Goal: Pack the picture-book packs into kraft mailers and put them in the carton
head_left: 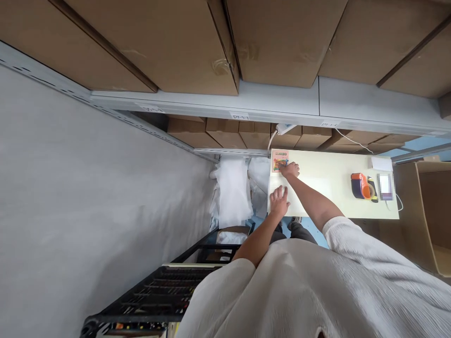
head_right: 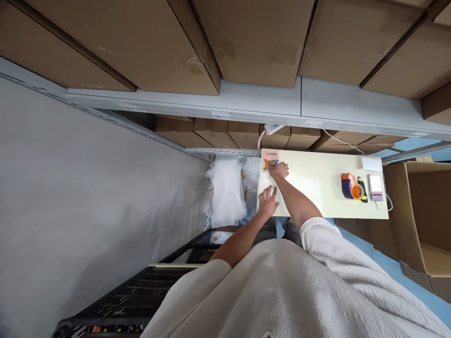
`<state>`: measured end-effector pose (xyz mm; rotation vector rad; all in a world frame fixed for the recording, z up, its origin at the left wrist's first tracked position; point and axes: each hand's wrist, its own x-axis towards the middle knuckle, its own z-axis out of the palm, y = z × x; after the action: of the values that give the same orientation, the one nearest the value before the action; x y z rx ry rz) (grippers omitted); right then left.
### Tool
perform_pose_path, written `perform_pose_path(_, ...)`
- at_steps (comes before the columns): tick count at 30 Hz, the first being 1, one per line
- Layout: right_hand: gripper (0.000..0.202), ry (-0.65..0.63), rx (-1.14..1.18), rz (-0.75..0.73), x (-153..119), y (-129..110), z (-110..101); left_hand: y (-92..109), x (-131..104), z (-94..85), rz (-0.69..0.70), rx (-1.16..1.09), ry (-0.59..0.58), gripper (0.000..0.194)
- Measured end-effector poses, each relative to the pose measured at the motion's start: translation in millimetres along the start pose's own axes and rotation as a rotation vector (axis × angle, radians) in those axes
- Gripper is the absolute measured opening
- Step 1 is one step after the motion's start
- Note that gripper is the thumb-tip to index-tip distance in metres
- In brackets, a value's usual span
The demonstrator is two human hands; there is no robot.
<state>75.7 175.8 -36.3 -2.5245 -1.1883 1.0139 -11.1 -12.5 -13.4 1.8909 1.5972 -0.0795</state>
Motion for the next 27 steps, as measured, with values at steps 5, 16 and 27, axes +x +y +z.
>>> perform_pose_path(5, 0.072, -0.001, 0.044, 0.055, 3.8, -6.1, 10.5, -2.1, -1.0, 2.8, 0.009, -0.014, 0.009, 0.094)
perform_pose_path(16, 0.061, -0.083, 0.024, 0.03, 3.4, -9.8, -3.5, -2.7, -0.5, 6.0, 0.012, 0.0, 0.012, 0.094)
perform_pose_path(27, 0.017, -0.13, 0.295, -0.1, 13.1, 49.5, -74.9, 0.1, 1.9, -2.0, -0.017, 0.044, -0.023, 0.095)
